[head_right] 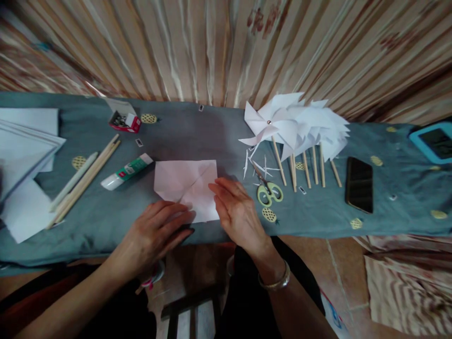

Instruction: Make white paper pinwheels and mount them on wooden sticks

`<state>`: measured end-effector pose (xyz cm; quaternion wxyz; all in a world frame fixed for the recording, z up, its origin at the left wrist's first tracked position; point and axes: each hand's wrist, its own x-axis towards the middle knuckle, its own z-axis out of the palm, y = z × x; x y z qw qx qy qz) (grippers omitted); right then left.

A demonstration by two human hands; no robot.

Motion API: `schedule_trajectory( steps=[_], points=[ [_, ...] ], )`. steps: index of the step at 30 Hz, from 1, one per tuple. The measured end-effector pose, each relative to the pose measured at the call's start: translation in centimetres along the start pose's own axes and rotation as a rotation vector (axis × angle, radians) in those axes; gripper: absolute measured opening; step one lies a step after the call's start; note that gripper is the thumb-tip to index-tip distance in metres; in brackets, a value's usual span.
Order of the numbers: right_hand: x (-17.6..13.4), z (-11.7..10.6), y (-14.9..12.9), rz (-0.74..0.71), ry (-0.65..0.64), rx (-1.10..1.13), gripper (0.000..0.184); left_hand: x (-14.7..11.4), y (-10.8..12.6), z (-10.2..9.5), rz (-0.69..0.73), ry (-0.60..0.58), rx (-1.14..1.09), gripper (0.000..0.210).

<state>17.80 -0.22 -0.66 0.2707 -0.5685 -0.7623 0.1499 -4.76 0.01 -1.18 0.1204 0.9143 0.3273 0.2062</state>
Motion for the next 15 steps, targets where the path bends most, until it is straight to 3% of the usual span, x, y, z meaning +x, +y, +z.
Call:
schedule_trajectory(
  steps=[3,7,15],
  points=[
    [-0.13,0.31,0.02,-0.062,-0.081,-0.005,0.034,-0.15,0.46,0.71,-0.003,-0.011,0.002,0.021],
    [-0.11,0.35,0.14,-0.043,-0.119,0.034,0.036,-0.41,0.27,0.9,0.008,-0.038,0.006,0.022],
    [-0.46,-0.47,0.76,0.123,-0.236,0.428,0.034,-0.54,0.08,0.4,-0.043,0.039,-0.057,0.011]
  ],
)
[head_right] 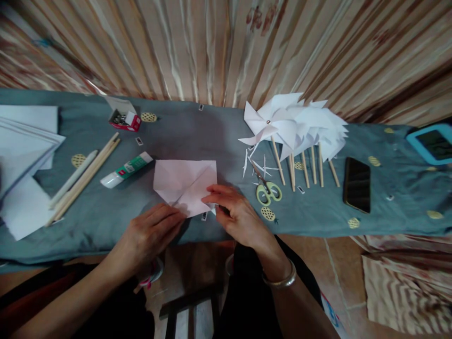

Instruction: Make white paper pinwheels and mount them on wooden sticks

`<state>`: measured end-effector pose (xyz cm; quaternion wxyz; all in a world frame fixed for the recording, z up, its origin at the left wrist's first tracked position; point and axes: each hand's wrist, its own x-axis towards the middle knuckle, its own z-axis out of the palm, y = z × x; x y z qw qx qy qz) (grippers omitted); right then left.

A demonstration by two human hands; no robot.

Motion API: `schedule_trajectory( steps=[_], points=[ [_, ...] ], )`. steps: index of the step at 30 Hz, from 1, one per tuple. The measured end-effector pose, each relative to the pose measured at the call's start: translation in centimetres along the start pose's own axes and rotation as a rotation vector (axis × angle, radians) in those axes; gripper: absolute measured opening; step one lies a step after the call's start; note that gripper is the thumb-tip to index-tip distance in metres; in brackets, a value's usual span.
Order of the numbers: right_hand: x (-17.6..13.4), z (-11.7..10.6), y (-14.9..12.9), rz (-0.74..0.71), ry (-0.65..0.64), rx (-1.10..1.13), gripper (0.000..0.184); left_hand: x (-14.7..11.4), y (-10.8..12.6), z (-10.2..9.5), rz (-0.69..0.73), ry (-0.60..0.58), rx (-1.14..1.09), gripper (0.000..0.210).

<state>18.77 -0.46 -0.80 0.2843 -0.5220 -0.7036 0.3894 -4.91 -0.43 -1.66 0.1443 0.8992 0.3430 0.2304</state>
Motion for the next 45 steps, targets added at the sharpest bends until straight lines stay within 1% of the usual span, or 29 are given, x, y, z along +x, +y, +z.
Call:
schedule_trajectory(
  steps=[2,5,7,10,13,16,19,26,34,45],
  points=[
    [-0.1,-0.1,-0.1,0.027,-0.018,0.087,0.027,-0.1,0.1,-0.1,-0.005,0.002,-0.003,0.01],
    [0.0,0.0,-0.4,0.046,-0.027,0.165,0.013,-0.4,0.4,-0.4,-0.01,-0.026,-0.001,0.01],
    [0.2,0.4,-0.7,0.046,-0.015,0.175,0.01,-0.5,0.6,-0.4,-0.009,-0.041,-0.002,0.01],
    [0.6,1.4,-0.9,0.021,0.056,0.11,0.009,-0.7,0.7,-0.3,-0.009,-0.018,0.003,0.011],
    [1.0,2.6,-1.0,-0.002,0.141,-0.024,0.009,-0.8,0.8,-0.1,-0.032,0.018,0.002,0.026],
    [1.4,3.4,-1.1,-0.031,0.194,-0.135,0.011,-0.7,0.7,-0.2,-0.021,-0.025,-0.032,0.038],
    [1.7,4.0,-1.3,-0.049,0.228,-0.181,0.011,-0.7,0.6,-0.3,0.004,-0.055,-0.063,0.033],
    [1.8,4.5,-1.3,-0.056,0.261,-0.237,0.01,-0.9,0.5,-0.1,0.009,-0.032,-0.066,0.028],
    [1.9,4.6,-1.3,-0.03,0.267,-0.238,0.01,-0.8,0.5,-0.1,0.004,-0.033,-0.076,0.028],
    [1.7,4.8,-1.2,-0.07,0.284,-0.259,0.009,-0.6,0.5,-0.3,-0.011,-0.046,-0.074,0.026]
  ],
)
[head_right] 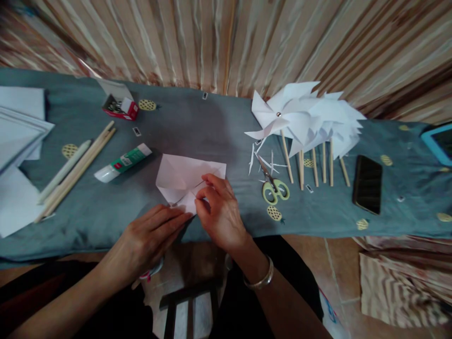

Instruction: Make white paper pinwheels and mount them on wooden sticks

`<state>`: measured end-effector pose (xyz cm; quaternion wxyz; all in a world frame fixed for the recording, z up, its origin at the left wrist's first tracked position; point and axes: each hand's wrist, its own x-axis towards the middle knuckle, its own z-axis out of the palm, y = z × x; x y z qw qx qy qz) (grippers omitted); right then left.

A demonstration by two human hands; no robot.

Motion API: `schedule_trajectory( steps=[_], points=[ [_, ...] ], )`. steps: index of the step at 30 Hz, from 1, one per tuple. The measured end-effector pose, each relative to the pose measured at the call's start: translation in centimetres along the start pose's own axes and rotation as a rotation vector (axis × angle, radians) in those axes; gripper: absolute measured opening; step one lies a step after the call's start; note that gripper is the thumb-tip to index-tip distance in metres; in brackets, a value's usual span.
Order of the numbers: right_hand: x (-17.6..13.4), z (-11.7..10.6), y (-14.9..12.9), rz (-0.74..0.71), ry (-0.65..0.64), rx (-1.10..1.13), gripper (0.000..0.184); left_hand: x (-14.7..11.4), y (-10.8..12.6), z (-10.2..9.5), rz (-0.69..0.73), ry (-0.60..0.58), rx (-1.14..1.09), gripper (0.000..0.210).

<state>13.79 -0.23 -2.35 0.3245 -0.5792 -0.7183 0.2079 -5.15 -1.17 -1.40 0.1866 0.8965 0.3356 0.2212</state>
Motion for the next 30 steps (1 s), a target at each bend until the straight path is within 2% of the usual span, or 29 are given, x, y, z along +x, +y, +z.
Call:
schedule_trajectory(
  steps=[7,15,24,30],
  points=[
    [-0.5,0.3,0.0,-0.094,-0.034,-0.069,0.026,-0.1,-0.1,0.0,-0.012,-0.031,-0.011,0.027],
    [-0.9,0.5,-0.3,-0.14,-0.105,-0.236,0.036,0.1,0.1,0.3,-0.028,0.008,0.004,0.024],
    [-0.8,1.7,-1.2,-0.198,-0.076,-0.307,0.03,0.2,0.4,0.4,-0.012,-0.003,0.089,0.018],
    [-0.3,0.4,-0.4,-0.197,-0.044,-0.236,0.034,0.3,0.3,0.2,0.019,-0.014,0.139,0.021]
  ],
)
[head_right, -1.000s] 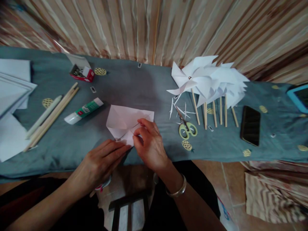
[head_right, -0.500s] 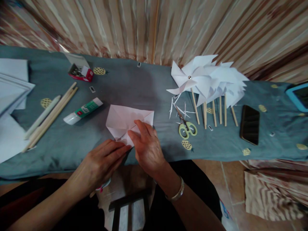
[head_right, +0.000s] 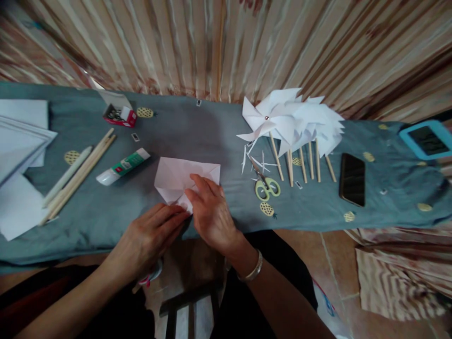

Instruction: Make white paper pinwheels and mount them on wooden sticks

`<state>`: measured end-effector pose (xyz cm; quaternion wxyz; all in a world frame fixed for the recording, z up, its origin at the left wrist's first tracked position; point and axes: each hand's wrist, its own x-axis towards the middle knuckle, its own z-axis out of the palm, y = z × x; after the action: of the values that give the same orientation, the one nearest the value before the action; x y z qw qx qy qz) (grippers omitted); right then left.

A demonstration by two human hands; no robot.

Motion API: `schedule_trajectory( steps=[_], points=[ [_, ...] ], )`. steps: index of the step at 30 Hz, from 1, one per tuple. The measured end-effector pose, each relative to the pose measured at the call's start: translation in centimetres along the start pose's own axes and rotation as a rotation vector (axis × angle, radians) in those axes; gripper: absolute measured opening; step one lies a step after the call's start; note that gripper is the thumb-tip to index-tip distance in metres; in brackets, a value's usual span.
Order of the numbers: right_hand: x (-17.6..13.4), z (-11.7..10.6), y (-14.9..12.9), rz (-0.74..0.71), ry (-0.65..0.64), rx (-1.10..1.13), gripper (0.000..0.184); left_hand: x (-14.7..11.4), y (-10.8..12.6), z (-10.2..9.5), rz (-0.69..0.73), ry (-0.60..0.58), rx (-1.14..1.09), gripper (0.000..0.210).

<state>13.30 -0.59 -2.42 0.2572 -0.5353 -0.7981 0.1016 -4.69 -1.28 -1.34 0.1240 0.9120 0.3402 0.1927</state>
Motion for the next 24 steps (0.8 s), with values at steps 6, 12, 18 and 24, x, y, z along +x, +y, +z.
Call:
schedule_trajectory(
  steps=[6,12,18,24],
  points=[
    [1.8,-1.5,3.2,0.162,0.022,-0.015,0.042,-0.2,-0.2,0.0,0.021,0.022,0.025,0.023],
    [2.2,-2.1,5.0,0.18,0.046,0.023,0.034,-0.7,-0.9,-0.5,0.043,0.007,0.022,0.027],
    [0.4,-3.4,5.2,0.289,0.044,0.148,0.021,-0.3,-2.9,-1.9,-0.016,0.002,0.051,0.024],
    [-1.2,-4.3,3.8,0.339,-0.059,0.2,0.01,0.4,-4.0,-2.5,-0.044,0.066,0.119,0.023]
  ],
)
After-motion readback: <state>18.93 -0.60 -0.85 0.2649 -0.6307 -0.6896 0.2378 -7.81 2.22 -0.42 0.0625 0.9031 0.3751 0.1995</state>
